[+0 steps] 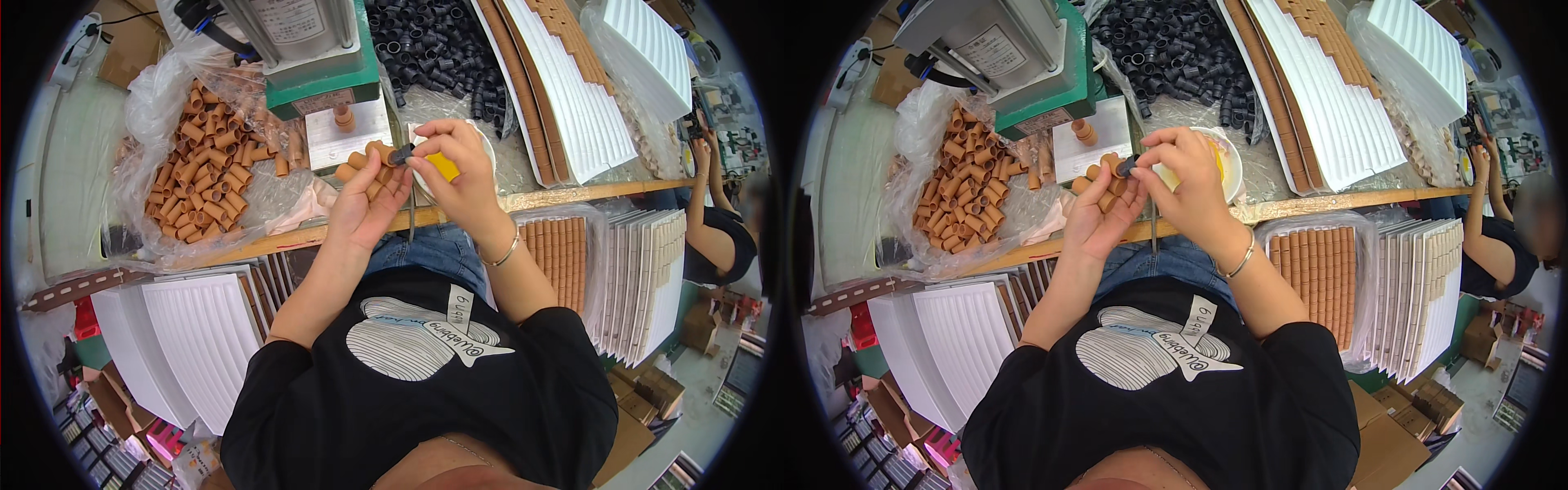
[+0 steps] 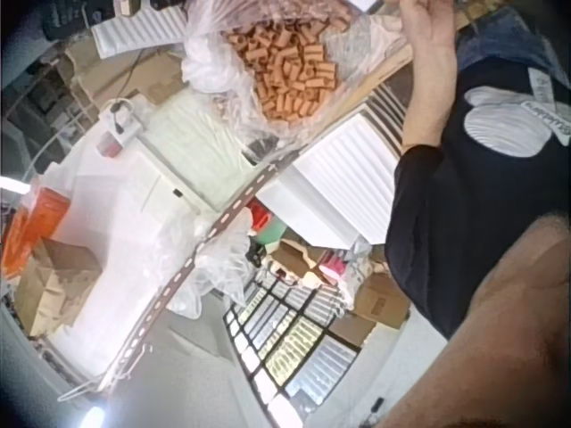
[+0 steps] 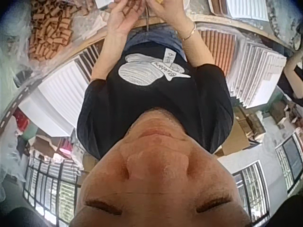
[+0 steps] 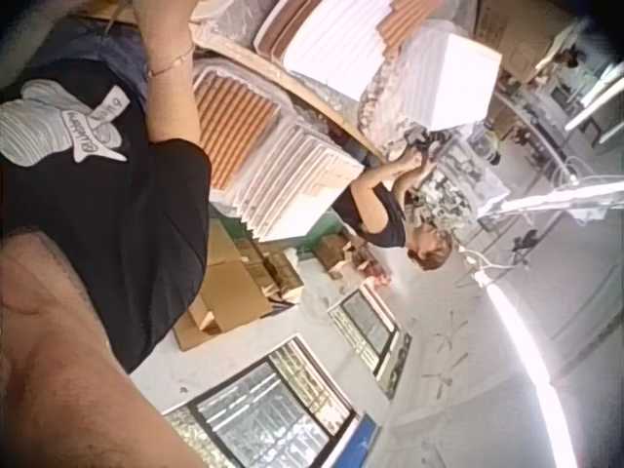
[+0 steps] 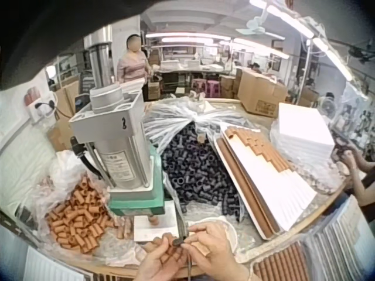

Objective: The recorder is gluing small cylindrical components onto rectangular pieces of material using a manual press and a yellow liquid adhesive.

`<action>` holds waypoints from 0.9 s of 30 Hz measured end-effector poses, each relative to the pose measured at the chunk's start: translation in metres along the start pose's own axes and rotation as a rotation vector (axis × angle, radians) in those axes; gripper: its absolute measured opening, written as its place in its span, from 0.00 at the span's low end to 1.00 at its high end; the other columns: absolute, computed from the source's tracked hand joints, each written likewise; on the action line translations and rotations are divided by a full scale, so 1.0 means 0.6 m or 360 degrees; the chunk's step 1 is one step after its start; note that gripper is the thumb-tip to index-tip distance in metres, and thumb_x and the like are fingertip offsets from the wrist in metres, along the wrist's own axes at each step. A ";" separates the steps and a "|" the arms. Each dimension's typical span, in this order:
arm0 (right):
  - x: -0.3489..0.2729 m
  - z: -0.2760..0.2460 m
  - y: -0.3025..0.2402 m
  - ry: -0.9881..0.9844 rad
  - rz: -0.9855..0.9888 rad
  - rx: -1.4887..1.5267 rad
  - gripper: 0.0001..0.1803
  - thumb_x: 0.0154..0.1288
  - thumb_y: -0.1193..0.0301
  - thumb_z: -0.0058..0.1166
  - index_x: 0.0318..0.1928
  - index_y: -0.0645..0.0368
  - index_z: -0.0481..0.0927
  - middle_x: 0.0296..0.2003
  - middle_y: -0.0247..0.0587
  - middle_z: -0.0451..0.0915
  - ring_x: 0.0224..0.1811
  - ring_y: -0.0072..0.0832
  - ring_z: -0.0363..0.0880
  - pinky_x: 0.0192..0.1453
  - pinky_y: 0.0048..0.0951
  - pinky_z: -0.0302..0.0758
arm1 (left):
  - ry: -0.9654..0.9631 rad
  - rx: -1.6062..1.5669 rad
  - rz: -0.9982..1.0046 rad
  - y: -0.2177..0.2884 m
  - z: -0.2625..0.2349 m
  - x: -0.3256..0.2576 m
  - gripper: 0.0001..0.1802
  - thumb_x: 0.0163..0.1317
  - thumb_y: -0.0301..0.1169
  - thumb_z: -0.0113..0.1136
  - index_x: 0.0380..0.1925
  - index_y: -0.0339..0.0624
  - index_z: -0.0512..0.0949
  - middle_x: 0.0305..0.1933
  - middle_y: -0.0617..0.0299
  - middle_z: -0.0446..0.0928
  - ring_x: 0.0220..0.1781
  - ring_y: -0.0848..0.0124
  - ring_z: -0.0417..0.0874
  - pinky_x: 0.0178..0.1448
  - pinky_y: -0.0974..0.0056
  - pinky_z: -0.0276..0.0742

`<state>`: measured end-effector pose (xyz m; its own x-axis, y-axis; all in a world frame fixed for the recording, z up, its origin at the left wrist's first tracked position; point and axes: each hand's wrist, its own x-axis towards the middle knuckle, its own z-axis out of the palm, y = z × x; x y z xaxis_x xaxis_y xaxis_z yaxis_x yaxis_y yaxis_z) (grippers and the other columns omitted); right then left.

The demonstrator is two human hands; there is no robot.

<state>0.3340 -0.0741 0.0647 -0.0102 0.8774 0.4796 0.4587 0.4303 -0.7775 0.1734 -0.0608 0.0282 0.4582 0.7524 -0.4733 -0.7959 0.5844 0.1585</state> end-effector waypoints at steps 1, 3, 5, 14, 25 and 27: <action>0.002 0.005 -0.001 0.0070 -0.0217 -0.0335 0.08 0.51 0.75 0.65 0.32 0.57 0.80 0.42 0.38 0.78 0.44 0.35 0.76 0.50 0.34 0.66 | -0.0019 0.0016 0.0005 -0.004 0.000 0.003 0.11 0.68 0.34 0.57 0.47 0.45 0.73 0.47 0.61 0.77 0.51 0.68 0.78 0.61 0.59 0.73; 0.000 0.015 -0.002 0.0124 -0.0384 -0.0529 0.09 0.48 0.73 0.65 0.32 0.54 0.80 0.41 0.36 0.78 0.42 0.36 0.75 0.46 0.36 0.63 | -0.0052 0.0037 0.0009 -0.006 -0.005 0.008 0.10 0.69 0.35 0.57 0.47 0.45 0.74 0.46 0.61 0.77 0.51 0.68 0.78 0.61 0.59 0.73; 0.001 0.021 -0.003 0.0156 -0.0546 -0.0695 0.09 0.50 0.72 0.64 0.33 0.53 0.80 0.41 0.33 0.78 0.42 0.33 0.74 0.46 0.36 0.62 | -0.0196 -0.0038 -0.0045 -0.006 -0.008 0.014 0.10 0.69 0.35 0.56 0.46 0.46 0.74 0.46 0.61 0.77 0.51 0.68 0.77 0.61 0.59 0.73; 0.139 -0.044 0.016 -0.0396 -0.0415 0.0217 0.07 0.52 0.67 0.68 0.30 0.54 0.86 0.30 0.34 0.82 0.29 0.26 0.78 0.33 0.27 0.69 | -0.0094 -0.0352 0.0035 0.027 -0.004 -0.015 0.07 0.68 0.31 0.56 0.43 0.43 0.78 0.45 0.60 0.80 0.52 0.65 0.78 0.62 0.54 0.73; 0.425 -0.190 0.310 0.0494 0.0598 -0.1211 0.27 0.51 0.52 0.67 0.43 0.60 0.79 0.41 0.50 0.83 0.45 0.45 0.81 0.51 0.42 0.75 | 0.0046 -0.0277 0.0285 0.064 -0.015 -0.030 0.11 0.67 0.29 0.58 0.48 0.43 0.73 0.46 0.59 0.79 0.51 0.65 0.79 0.61 0.56 0.74; 0.426 -0.193 0.316 0.0447 0.0603 -0.1016 0.26 0.51 0.53 0.68 0.43 0.59 0.79 0.43 0.50 0.83 0.46 0.45 0.81 0.52 0.41 0.75 | 0.0000 -0.0229 0.0300 0.068 -0.020 -0.034 0.11 0.67 0.28 0.58 0.48 0.43 0.74 0.46 0.59 0.78 0.51 0.65 0.79 0.61 0.56 0.74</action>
<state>0.5215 0.2075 0.0870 0.4341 0.8169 0.3797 0.8077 -0.1663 -0.5657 0.1266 -0.0558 0.0342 0.2962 0.8439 -0.4474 -0.9155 0.3843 0.1188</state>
